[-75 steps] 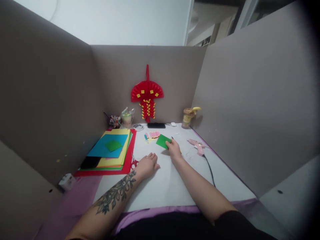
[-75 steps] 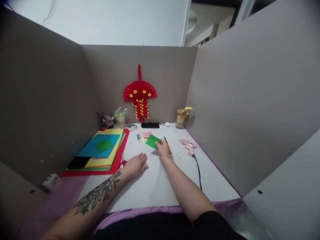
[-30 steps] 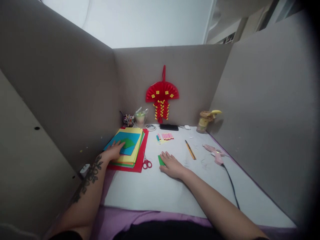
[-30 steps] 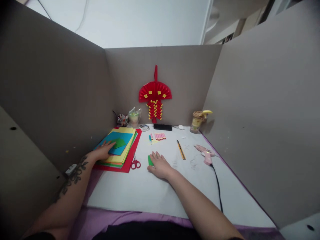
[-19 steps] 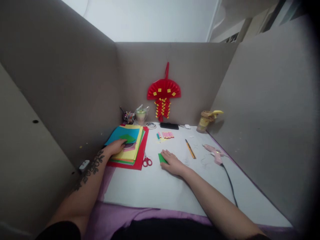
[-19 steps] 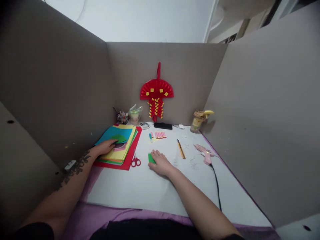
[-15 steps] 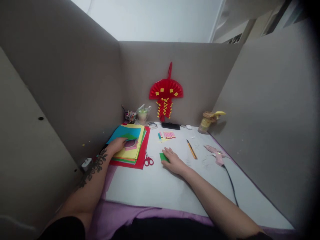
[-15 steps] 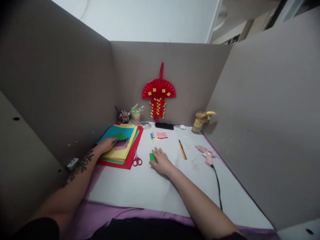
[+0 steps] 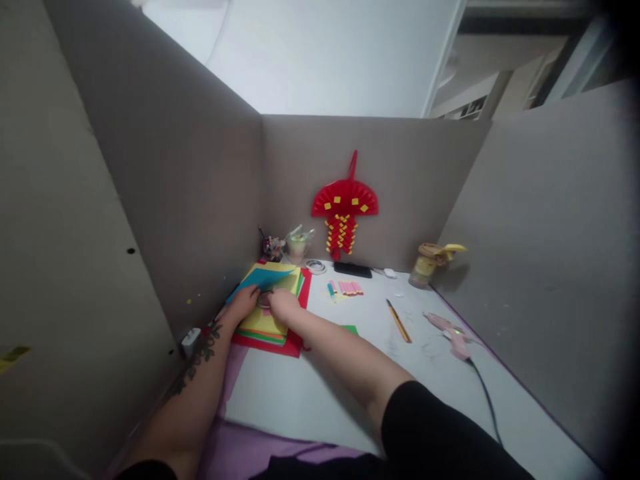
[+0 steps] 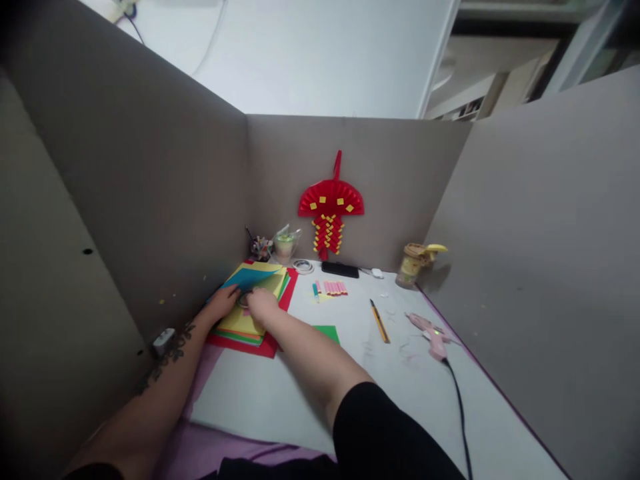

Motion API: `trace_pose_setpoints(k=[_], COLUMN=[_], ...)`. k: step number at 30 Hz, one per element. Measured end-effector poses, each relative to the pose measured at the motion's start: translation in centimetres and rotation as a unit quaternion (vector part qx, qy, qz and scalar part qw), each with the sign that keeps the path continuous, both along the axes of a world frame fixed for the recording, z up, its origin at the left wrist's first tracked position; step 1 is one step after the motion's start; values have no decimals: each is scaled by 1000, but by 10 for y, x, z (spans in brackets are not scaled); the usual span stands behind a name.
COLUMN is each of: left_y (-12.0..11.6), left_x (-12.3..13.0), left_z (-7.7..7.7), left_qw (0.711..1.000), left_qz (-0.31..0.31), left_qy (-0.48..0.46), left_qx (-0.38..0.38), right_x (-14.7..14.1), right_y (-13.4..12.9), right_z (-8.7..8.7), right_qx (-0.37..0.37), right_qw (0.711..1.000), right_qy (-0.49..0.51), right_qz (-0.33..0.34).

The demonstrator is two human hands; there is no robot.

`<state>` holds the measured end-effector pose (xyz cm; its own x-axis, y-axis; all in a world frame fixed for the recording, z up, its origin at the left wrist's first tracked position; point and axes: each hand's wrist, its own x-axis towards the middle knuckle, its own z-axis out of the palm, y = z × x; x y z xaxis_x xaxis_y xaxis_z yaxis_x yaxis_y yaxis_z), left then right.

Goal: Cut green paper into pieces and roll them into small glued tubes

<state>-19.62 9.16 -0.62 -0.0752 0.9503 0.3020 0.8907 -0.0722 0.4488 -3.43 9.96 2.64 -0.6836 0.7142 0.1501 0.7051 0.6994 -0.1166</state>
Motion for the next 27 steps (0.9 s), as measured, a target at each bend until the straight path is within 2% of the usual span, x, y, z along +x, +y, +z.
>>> trace_pose_setpoints(k=[2,5,8,10,12,14,16,18,21,23,27], left_y=[-2,-10,-24,-36,-45,-51,-52,-49,-40,-35,-35], left_x=[4,7,9,18,40,75,118,159,200,210,207], left_z=[2,7,19,34,50,64,70,67,53,42,30], left_qw=[1000,1000,997,989,979,957,934,924,946,946,929], left_qz=[6,-1,-67,-123,-162,-206,-265,-304,-221,-187,-226], left_qy=[-8,-20,-31,-53,-122,-205,-237,-226,-237,-263,-282], left_qx=[5,5,-36,-59,-27,-9,-32,-61,-13,30,79], right_x=[12,49,106,148,184,210,224,229,229,230,230], right_y=[3,2,-6,-14,-23,-31,-36,-37,-37,-38,-42], right_z=[9,27,38,35,25,11,-2,-12,-21,-23,-27], right_qx=[14,25,17,-12,-81,-146,-176,-173,-112,-58,25], right_qw=[1000,998,985,962,929,887,849,824,820,835,869], right_qy=[12,26,160,271,357,428,482,517,534,520,468], right_qz=[4,60,56,17,-52,-96,-129,-153,-172,-172,-155])
